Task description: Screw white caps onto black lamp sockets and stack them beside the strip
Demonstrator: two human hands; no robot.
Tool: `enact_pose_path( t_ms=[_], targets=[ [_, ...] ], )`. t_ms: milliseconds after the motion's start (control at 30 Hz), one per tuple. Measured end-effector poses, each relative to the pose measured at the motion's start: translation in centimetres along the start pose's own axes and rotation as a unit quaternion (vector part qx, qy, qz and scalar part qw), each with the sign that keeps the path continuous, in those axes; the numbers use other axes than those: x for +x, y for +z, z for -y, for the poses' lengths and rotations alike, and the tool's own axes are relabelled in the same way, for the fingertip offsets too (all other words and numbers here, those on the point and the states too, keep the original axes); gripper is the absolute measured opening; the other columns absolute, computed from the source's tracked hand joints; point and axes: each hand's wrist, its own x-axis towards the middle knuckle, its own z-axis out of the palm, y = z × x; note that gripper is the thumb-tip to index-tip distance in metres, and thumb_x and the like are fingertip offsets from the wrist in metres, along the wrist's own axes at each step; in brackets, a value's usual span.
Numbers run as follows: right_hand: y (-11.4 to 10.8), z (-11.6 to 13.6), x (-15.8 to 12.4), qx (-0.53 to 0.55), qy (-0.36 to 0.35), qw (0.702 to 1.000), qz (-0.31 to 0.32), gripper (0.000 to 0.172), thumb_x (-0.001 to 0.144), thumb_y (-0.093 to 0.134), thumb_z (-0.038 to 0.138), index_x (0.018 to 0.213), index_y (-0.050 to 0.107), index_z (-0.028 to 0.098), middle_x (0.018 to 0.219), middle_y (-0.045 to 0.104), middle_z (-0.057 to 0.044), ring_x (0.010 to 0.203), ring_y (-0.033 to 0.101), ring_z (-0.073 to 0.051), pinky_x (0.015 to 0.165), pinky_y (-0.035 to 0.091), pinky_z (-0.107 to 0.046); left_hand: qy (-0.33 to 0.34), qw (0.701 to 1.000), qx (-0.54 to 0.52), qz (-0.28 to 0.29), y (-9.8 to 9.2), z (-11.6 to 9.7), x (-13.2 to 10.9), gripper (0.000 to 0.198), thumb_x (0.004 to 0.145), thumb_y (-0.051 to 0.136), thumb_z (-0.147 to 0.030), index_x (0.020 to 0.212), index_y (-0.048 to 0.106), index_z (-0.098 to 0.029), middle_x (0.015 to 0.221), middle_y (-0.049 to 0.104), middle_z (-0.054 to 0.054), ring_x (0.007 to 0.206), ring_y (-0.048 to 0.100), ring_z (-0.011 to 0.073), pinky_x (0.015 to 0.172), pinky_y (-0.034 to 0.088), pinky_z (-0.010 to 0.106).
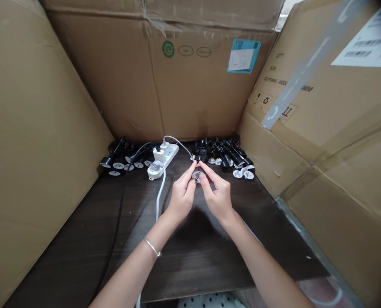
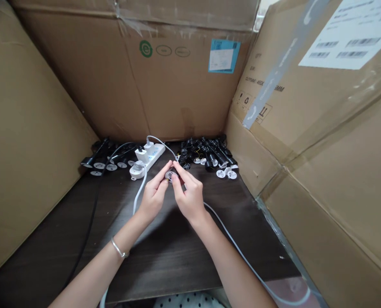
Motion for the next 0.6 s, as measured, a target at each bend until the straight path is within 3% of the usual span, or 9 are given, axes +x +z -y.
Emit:
enact_pose_path(
  t_ms=[600],
  targets=[
    [-0.20, -0.48, -0.13, 0.002, 0.002, 1.000, -0.003, 0.033, 0.087, 0.044, 0.024, 0.118, 0.056, 0.024, 0.116, 0.059, -0.002, 0.105, 0.057, -0.017, 0.093, 0.046, -0.030, 0.043, 0.998, 0.049, -0.024, 0.18, -0.03, -0.47, 0.041, 0.084, 0.045, -0.016, 0.124, 0.051, -0.017, 0.127, 0.052, 0.005, 0.116, 0.050, 0.0184, 0.100, 0.041, 0.032]
  ],
)
